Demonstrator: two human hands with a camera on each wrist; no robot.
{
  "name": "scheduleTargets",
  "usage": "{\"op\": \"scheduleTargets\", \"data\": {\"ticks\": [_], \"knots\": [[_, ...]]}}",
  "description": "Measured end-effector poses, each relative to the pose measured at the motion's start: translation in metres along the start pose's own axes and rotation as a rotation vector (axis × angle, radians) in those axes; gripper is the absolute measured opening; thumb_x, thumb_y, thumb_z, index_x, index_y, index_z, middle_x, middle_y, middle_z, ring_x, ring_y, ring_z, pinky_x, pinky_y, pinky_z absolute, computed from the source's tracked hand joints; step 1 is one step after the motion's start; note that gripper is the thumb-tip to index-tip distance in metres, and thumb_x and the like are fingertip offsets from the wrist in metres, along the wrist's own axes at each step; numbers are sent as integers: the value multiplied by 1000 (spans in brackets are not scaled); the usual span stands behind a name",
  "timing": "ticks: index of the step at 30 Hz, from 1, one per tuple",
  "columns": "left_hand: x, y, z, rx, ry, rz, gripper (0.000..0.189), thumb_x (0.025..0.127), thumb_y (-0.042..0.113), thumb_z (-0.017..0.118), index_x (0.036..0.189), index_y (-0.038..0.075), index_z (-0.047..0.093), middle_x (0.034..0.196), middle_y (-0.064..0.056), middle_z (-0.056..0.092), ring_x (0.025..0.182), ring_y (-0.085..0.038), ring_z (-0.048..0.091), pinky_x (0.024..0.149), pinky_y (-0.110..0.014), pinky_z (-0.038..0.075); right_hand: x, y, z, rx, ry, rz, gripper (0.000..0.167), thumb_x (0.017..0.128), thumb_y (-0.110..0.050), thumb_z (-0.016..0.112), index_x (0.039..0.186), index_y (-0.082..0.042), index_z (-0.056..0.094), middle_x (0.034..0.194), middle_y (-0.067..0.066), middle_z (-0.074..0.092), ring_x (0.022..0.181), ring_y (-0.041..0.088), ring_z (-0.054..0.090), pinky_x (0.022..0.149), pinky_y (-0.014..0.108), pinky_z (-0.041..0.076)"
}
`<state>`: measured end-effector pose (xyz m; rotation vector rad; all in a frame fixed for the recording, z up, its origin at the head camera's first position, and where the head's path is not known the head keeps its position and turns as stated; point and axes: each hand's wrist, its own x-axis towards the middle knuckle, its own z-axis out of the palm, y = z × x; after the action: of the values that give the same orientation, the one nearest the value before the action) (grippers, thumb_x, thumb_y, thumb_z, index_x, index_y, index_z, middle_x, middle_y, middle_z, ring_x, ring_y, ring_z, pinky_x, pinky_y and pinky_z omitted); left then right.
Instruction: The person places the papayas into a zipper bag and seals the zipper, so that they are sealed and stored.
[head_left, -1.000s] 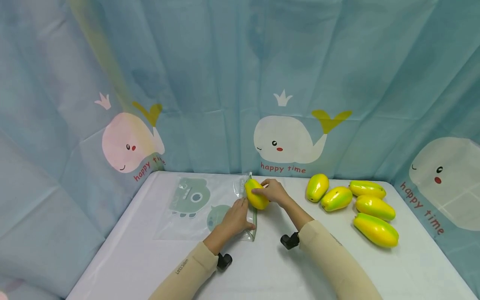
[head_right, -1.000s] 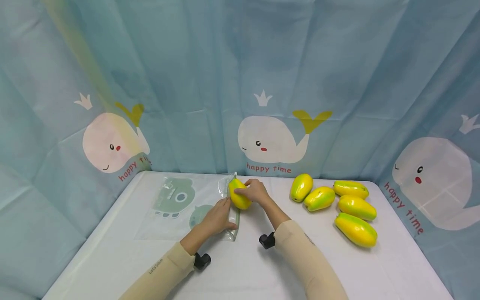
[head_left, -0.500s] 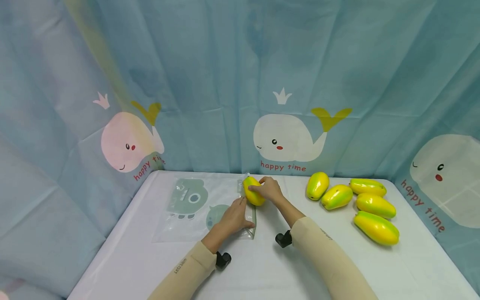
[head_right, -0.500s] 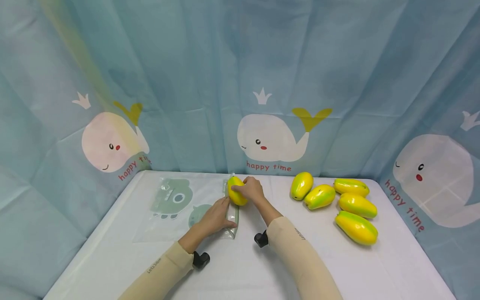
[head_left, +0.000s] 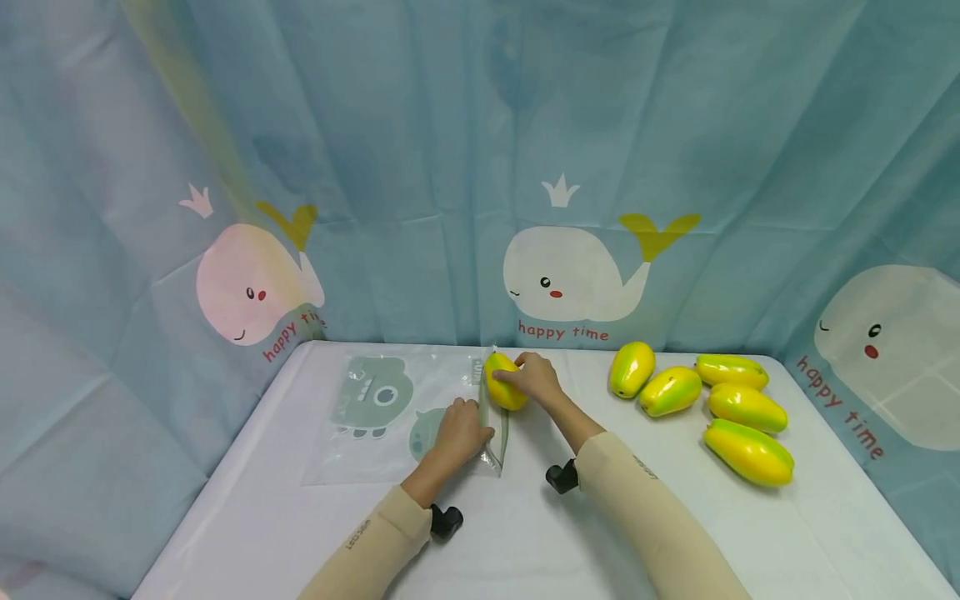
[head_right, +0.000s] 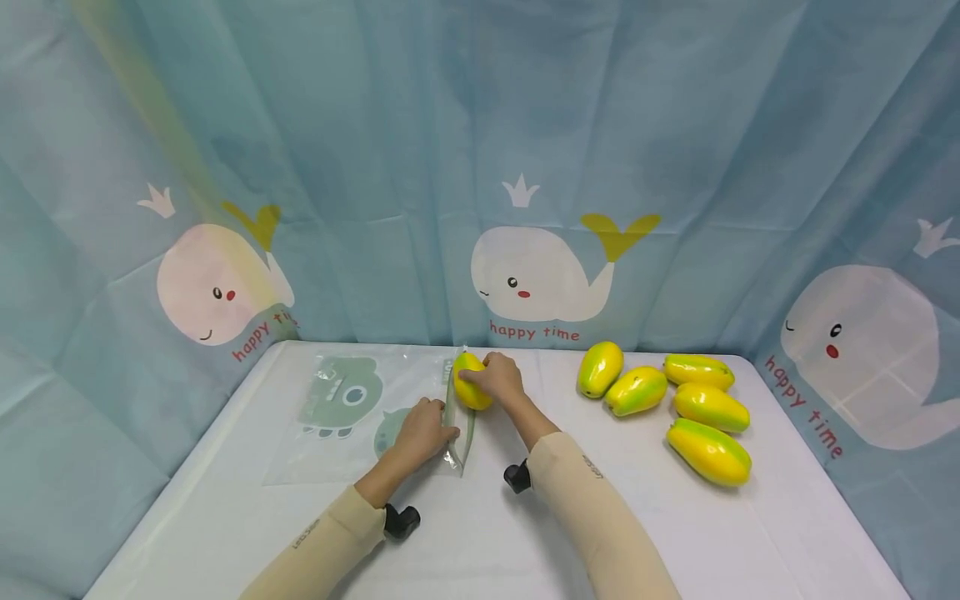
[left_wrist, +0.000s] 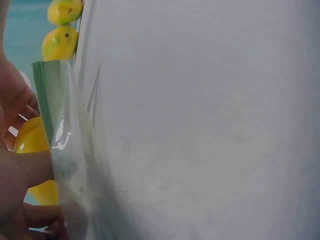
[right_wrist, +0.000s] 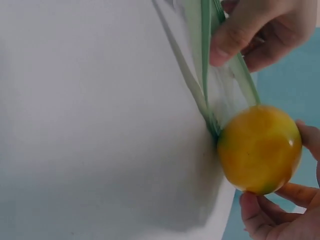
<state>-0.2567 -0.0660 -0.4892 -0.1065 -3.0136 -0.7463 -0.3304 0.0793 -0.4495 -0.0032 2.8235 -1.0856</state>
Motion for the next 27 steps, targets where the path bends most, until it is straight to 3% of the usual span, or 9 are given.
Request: {"op": "scheduleTargets", "data": {"ticks": [2,5,10,13,20,27], "knots": [[1,-1,0,-41,-4,-17,32,83,18,76,99,-7,64,86,-13,58,74,-22,53,67,-34,49,-1,0,0,3,11,-1,61,82,-45,74,119,2,63,114,18,67,84,22,58,72,28,54],[1,-2,0,-85,43,-7,19,85,11,71,93,-7,67,84,-14,64,72,-24,60,64,-36,52,-3,1,2,19,27,3,62,82,-46,74,121,1,63,116,18,67,86,23,59,74,30,55],[-2,-3,-2,-90,136,22,19,86,6,67,99,-7,70,92,-17,67,85,-31,65,74,-42,56,-5,1,3,14,18,3,64,82,-49,74,124,-2,62,120,18,66,91,25,58,82,36,55],[-3,-3,-3,-106,164,26,18,86,5,68,99,-6,71,89,-15,65,82,-28,63,72,-39,54,-6,1,2,14,-30,9,65,82,-47,74,127,-2,60,123,18,64,93,26,58,86,37,56],[-3,-3,-4,-120,218,44,14,87,6,69,97,-3,73,87,-13,69,77,-24,65,69,-34,56,-7,1,-5,80,-146,33,64,83,-37,75,132,-1,55,124,18,61,85,23,59,71,31,58],[0,-4,-7,-182,229,35,10,88,6,67,91,-2,72,83,-12,72,66,-17,63,62,-30,56,-7,3,-8,102,-150,54,65,82,-37,76,131,-1,56,124,19,61,84,23,58,70,30,57]]}}
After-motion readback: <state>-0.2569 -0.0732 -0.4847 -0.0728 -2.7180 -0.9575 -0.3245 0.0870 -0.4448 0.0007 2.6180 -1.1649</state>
